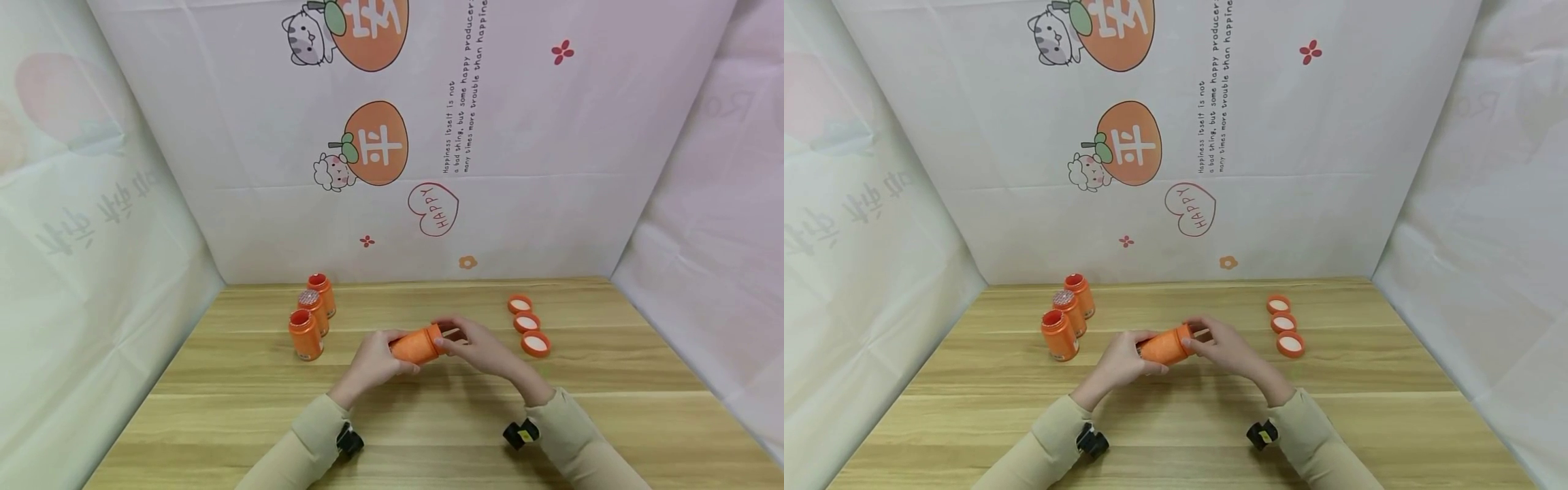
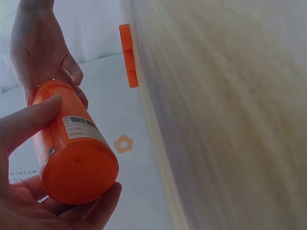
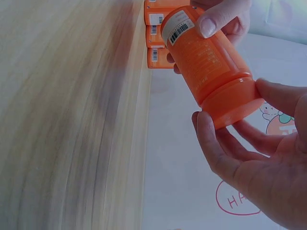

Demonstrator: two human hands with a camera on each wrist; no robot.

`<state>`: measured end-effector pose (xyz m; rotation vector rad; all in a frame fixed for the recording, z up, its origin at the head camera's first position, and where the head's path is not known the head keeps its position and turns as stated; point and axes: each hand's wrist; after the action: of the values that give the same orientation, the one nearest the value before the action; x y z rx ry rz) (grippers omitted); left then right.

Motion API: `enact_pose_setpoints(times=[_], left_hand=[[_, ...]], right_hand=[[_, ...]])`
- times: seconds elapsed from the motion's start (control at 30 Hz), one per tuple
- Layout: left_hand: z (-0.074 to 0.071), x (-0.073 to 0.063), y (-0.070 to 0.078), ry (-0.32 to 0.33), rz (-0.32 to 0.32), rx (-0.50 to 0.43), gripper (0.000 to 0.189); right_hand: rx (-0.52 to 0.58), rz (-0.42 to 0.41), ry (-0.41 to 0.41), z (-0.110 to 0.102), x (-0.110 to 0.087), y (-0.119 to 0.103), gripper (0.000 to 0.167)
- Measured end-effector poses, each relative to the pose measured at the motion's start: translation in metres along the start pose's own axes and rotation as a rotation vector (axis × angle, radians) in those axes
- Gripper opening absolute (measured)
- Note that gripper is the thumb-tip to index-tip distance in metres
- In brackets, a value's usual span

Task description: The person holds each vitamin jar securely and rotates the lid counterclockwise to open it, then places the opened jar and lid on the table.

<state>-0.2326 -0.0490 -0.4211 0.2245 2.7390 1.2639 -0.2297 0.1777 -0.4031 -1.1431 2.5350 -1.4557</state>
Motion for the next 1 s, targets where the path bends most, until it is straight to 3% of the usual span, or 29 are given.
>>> enact_pose_setpoints(times=[0.43, 1.0], left_hand=[[-0.0020, -0.0010, -0.0019, -0.059, -0.017, -0.039, 0.056], [-0.0059, 0.0007, -0.0075, -0.179, 0.006, -0.091, 0.045]], right_hand=[[0.005, -0.089, -0.058, -0.0058, -0.0032, 0.0015, 0.047], [0.108, -0.258, -0.045, -0.0101, -0.0068, 0.0050, 0.044]])
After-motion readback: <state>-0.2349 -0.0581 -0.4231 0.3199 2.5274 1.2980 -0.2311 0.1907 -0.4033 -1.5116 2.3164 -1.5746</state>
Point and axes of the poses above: each hand's wrist, its own x-axis towards the middle knuckle, its own z-axis out of the palm, y = z × x, and after that the axes turned 15 degrees about -z, right-handed
